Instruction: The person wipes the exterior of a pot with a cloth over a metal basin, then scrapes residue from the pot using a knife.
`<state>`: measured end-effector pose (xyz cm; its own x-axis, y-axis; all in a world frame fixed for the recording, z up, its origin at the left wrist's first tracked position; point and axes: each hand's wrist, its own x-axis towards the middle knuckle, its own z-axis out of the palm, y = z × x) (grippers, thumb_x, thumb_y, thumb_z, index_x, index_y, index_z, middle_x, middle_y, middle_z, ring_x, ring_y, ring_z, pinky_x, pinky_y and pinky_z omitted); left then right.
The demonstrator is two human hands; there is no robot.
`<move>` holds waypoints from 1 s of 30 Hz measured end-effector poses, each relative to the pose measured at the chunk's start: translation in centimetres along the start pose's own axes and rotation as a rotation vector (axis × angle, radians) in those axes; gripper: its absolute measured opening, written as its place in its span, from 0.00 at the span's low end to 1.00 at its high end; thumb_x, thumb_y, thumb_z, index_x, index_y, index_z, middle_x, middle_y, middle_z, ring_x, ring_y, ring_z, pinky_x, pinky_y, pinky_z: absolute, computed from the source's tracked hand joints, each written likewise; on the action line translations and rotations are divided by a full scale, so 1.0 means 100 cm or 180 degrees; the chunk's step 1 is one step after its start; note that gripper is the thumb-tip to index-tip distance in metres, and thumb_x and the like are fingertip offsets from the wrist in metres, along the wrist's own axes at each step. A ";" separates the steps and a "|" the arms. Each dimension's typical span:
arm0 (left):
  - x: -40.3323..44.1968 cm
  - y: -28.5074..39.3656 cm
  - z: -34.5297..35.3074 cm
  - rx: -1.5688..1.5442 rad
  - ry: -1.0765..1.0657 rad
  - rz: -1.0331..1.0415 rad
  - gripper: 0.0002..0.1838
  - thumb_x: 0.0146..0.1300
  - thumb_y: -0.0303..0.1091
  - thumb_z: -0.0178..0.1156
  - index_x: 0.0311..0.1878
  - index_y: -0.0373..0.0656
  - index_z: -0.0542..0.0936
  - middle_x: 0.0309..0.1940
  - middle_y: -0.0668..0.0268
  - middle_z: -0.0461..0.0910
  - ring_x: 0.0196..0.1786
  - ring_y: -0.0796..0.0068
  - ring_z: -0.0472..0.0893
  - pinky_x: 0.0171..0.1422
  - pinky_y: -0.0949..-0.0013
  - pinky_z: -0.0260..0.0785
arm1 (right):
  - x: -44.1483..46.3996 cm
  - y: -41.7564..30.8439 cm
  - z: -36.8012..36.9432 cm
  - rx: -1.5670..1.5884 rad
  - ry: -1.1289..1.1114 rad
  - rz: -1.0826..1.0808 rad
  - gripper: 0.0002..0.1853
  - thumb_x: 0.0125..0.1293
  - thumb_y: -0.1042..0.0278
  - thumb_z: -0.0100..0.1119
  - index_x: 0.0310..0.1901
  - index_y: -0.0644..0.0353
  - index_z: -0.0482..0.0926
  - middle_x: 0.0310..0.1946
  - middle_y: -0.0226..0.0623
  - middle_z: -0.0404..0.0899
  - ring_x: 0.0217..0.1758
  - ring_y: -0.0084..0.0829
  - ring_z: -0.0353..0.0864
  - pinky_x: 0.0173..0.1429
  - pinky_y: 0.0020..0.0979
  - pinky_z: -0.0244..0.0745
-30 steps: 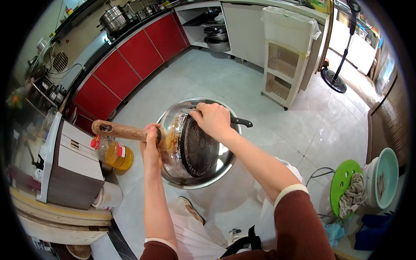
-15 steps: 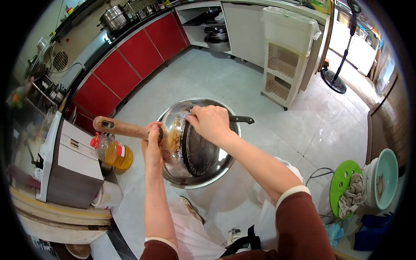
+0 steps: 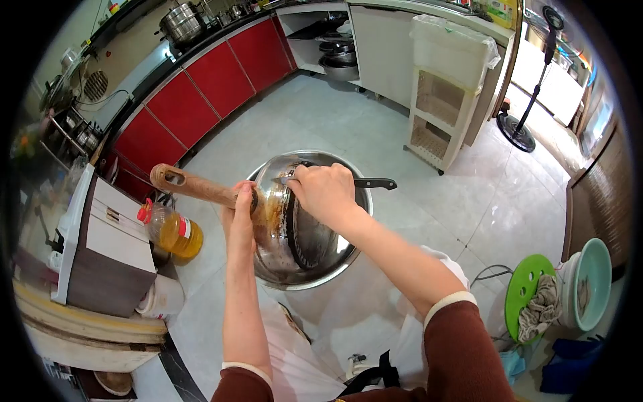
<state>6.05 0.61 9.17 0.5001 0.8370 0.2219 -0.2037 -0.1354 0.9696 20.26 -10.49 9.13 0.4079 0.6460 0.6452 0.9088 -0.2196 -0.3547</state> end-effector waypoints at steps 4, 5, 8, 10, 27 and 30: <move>0.003 -0.004 -0.001 -0.0004 0.0046 -0.0037 0.20 0.67 0.47 0.63 0.48 0.38 0.80 0.43 0.68 0.76 0.47 0.78 0.72 0.54 0.71 0.66 | -0.013 -0.011 0.001 0.0073 0.0016 -0.0208 0.15 0.63 0.56 0.64 0.24 0.57 0.78 0.21 0.33 0.81 0.25 0.42 0.80 0.33 0.41 0.71; 0.004 -0.006 -0.001 -0.0011 0.0033 -0.0029 0.20 0.67 0.47 0.63 0.48 0.38 0.80 0.43 0.68 0.76 0.47 0.78 0.72 0.54 0.71 0.66 | -0.011 -0.008 0.003 0.0066 0.0131 -0.0267 0.15 0.62 0.56 0.64 0.25 0.57 0.78 0.21 0.33 0.81 0.25 0.41 0.80 0.33 0.40 0.72; 0.003 -0.008 -0.002 -0.0002 0.0135 -0.0020 0.20 0.67 0.47 0.62 0.49 0.37 0.79 0.43 0.67 0.76 0.47 0.77 0.73 0.54 0.71 0.66 | -0.001 0.002 0.006 -0.0027 0.0218 -0.0078 0.14 0.62 0.56 0.65 0.26 0.56 0.77 0.22 0.33 0.81 0.25 0.39 0.80 0.32 0.39 0.70; 0.003 -0.003 -0.001 0.0147 -0.0004 0.0022 0.22 0.67 0.47 0.63 0.51 0.36 0.78 0.44 0.66 0.76 0.49 0.77 0.73 0.55 0.70 0.66 | -0.007 -0.005 0.004 -0.0027 0.0186 -0.0100 0.15 0.62 0.56 0.65 0.25 0.56 0.77 0.22 0.33 0.81 0.25 0.39 0.80 0.32 0.38 0.71; -0.004 0.001 0.013 0.0252 0.0198 0.0086 0.21 0.68 0.47 0.61 0.48 0.36 0.80 0.41 0.66 0.77 0.45 0.78 0.73 0.53 0.70 0.67 | -0.004 0.000 0.002 -0.0087 0.0170 -0.0021 0.15 0.63 0.56 0.63 0.25 0.57 0.77 0.22 0.35 0.81 0.26 0.43 0.81 0.33 0.43 0.73; -0.002 0.004 0.012 0.0248 0.0108 0.0096 0.22 0.68 0.48 0.61 0.49 0.35 0.79 0.44 0.64 0.77 0.49 0.76 0.73 0.56 0.69 0.66 | -0.001 0.002 0.000 -0.0013 0.0148 -0.0068 0.15 0.63 0.56 0.64 0.25 0.57 0.77 0.22 0.36 0.81 0.26 0.43 0.81 0.32 0.43 0.73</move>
<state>6.88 -0.29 9.62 0.4656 0.8493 0.2487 -0.1514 -0.2004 0.9679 20.36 -10.61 8.96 0.3920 0.6158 0.6835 0.9177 -0.2092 -0.3379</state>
